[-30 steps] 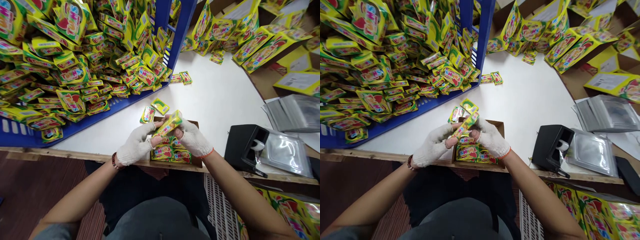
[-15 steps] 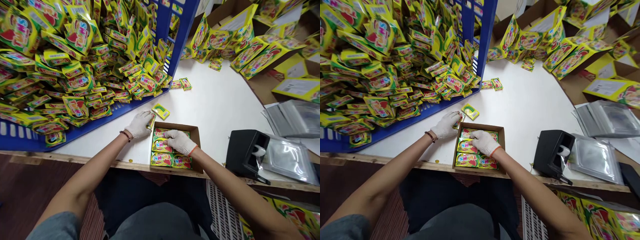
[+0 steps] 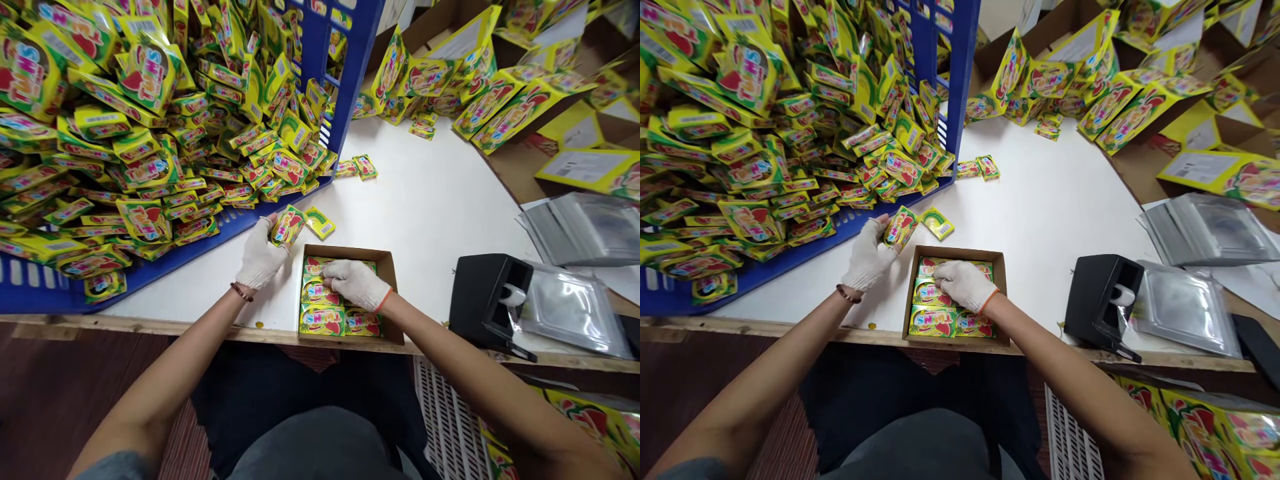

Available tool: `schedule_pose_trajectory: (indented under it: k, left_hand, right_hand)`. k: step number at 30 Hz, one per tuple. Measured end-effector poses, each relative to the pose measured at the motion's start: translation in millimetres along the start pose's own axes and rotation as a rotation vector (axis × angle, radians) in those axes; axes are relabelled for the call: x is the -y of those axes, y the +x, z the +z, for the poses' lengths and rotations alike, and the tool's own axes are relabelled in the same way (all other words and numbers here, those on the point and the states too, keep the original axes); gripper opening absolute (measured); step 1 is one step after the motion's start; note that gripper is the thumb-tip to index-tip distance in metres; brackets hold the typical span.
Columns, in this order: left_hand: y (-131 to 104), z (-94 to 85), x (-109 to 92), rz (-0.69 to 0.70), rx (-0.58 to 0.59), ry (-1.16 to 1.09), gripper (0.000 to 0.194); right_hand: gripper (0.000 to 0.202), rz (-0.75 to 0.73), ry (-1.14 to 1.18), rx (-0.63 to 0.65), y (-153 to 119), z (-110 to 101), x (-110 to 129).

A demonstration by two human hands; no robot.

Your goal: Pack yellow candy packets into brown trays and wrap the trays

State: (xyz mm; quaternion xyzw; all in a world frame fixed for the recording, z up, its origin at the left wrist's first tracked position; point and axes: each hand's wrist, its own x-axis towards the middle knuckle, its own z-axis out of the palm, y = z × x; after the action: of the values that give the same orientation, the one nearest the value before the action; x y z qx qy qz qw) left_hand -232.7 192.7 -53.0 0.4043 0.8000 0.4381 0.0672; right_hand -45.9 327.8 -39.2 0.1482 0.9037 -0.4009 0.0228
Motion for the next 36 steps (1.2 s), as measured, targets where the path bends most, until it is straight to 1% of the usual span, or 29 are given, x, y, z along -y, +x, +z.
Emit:
schedule_pose_trajectory:
  k: [1, 2, 4, 5, 6, 7, 8, 9, 11, 13, 15, 18, 20, 21, 23, 25, 26, 27, 29, 31, 32, 33, 34, 36]
  left_hand:
    - [-4.2, -5.0, -5.8, 0.100, -0.025, -0.005, 0.064]
    - [-8.5, -9.2, -13.0, 0.220, -0.021, 0.012, 0.066]
    - [-15.9, -14.0, -29.6, 0.478, 0.072, 0.065, 0.067]
    - [-18.4, -14.3, -37.7, 0.590, 0.131, 0.090, 0.067]
    - [-20.0, -13.2, -45.0, 0.674, 0.172, 0.108, 0.066]
    - [-20.9, -11.2, -50.8, 0.721, 0.189, 0.124, 0.066]
    - [-21.2, -8.7, -55.0, 0.731, 0.181, 0.142, 0.066]
    - [-21.1, -6.1, -57.4, 0.708, 0.160, 0.162, 0.064]
    - [-20.5, -0.9, -57.2, 0.608, 0.124, 0.202, 0.059]
    - [-20.3, 3.7, -52.0, 0.501, 0.134, 0.219, 0.050]
    - [-20.8, 8.0, -45.4, 0.435, 0.174, 0.210, 0.043]
    - [-22.1, 11.7, -41.8, 0.408, 0.220, 0.238, 0.029]
    - [-23.4, 11.7, -47.3, 0.433, 0.250, 0.323, 0.020]
    - [-24.5, 11.2, -52.3, 0.459, 0.283, 0.378, 0.017]
    - [-27.9, 10.9, -64.9, 0.528, 0.397, 0.488, 0.014]
    - [-32.3, 12.5, -77.7, 0.576, 0.537, 0.575, 0.020]
    - [-34.3, 14.2, -83.2, 0.578, 0.594, 0.608, 0.026]
    - [-35.9, 16.1, -88.0, 0.568, 0.633, 0.633, 0.030]
    - [-37.2, 20.0, -95.4, 0.507, 0.673, 0.668, 0.035]
    - [-36.5, 22.8, -100.9, 0.425, 0.702, 0.695, 0.033]
    - [-35.9, 23.7, -103.1, 0.386, 0.716, 0.709, 0.030]
    - [-35.4, 24.4, -105.0, 0.358, 0.725, 0.719, 0.028]
    - [-35.3, 25.3, -106.5, 0.350, 0.729, 0.722, 0.027]
    - [-36.7, 27.7, -108.1, 0.402, 0.726, 0.700, 0.029]
  right_hand:
    - [0.014, 0.026, 0.094, -0.071, -1.3, -5.3, 1.7]
    - [0.019, 0.045, 0.199, -0.160, -2.5, -11.2, 4.2]
    - [0.031, 0.048, 0.389, -0.320, -4.4, -23.4, 10.6]
    - [0.036, 0.031, 0.449, -0.355, -4.9, -29.0, 13.6]
    - [0.038, 0.012, 0.475, -0.361, -5.4, -33.4, 15.7]
    - [0.037, 0.007, 0.463, -0.358, -5.9, -36.4, 16.5]
    - [0.034, 0.020, 0.420, -0.354, -6.6, -37.4, 15.8]
    - [0.030, 0.049, 0.366, -0.354, -7.6, -36.3, 13.5]
    - [0.024, 0.131, 0.269, -0.350, -10.4, -28.4, 6.0]
    - [0.022, 0.218, 0.207, -0.327, -12.9, -16.7, -1.8]
    - [0.023, 0.285, 0.155, -0.296, -13.2, -6.8, -5.6]
    - [0.024, 0.300, 0.013, -0.248, -7.9, -2.8, -1.6]
    - [0.025, 0.275, -0.155, -0.165, -2.5, -5.7, 4.3]
    - [0.027, 0.270, -0.249, -0.123, 0.2, -7.4, 7.0]
    - [0.032, 0.276, -0.411, -0.061, 4.3, -9.1, 10.8]
    - [0.036, 0.278, -0.519, -0.021, 6.4, -8.3, 12.3]
    - [0.038, 0.274, -0.559, 0.006, 6.3, -7.4, 12.5]
    - [0.040, 0.270, -0.593, 0.038, 5.5, -6.7, 12.6]
    - [0.044, 0.251, -0.665, 0.123, 1.5, -7.6, 13.4]
    - [0.047, 0.216, -0.719, 0.210, -3.5, -13.6, 15.4]
    - [0.045, 0.191, -0.726, 0.231, -4.7, -18.9, 16.7]
    - [0.042, 0.165, -0.717, 0.223, -3.9, -25.6, 17.9]
    - [0.039, 0.139, -0.694, 0.179, -0.2, -33.2, 18.9]
    - [0.032, 0.096, -0.622, 0.017, 18.1, -48.2, 19.5]
